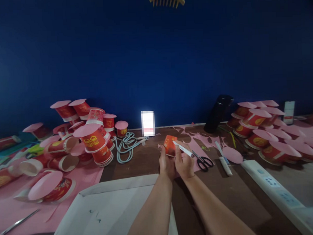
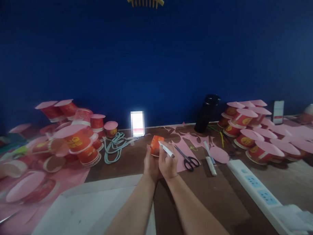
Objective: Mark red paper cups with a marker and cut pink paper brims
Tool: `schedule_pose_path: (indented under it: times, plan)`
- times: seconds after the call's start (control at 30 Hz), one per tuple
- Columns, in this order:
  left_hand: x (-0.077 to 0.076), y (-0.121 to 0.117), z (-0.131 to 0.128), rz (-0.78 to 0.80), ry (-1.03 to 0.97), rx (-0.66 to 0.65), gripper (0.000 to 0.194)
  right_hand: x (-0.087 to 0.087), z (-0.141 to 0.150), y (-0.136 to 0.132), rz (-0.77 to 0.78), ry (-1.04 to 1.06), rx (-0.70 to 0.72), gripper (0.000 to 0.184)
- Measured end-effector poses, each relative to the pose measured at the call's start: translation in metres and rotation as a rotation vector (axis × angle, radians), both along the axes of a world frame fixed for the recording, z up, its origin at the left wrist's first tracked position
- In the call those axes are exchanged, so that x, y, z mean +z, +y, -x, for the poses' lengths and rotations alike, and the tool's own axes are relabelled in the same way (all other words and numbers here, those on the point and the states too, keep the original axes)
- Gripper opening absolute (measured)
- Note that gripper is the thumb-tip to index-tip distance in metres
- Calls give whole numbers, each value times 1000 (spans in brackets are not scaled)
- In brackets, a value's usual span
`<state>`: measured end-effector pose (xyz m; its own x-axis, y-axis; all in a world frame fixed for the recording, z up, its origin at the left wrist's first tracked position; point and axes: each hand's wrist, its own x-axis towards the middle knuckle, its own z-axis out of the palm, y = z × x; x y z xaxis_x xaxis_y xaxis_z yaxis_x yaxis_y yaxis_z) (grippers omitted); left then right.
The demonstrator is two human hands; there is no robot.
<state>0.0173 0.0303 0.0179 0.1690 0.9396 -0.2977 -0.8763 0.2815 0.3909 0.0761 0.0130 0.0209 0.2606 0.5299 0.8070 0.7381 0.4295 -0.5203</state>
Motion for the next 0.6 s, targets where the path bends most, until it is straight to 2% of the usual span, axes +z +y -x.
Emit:
schedule_pose_path:
  times: [0.4, 0.6]
  plan:
    - [-1, 0, -1, -2, -6, 15, 42, -1, -1, 1, 22, 1, -8, 25]
    - [1, 0, 2, -37, -43, -48, 46, -3, -2, 2, 36, 14, -27, 24]
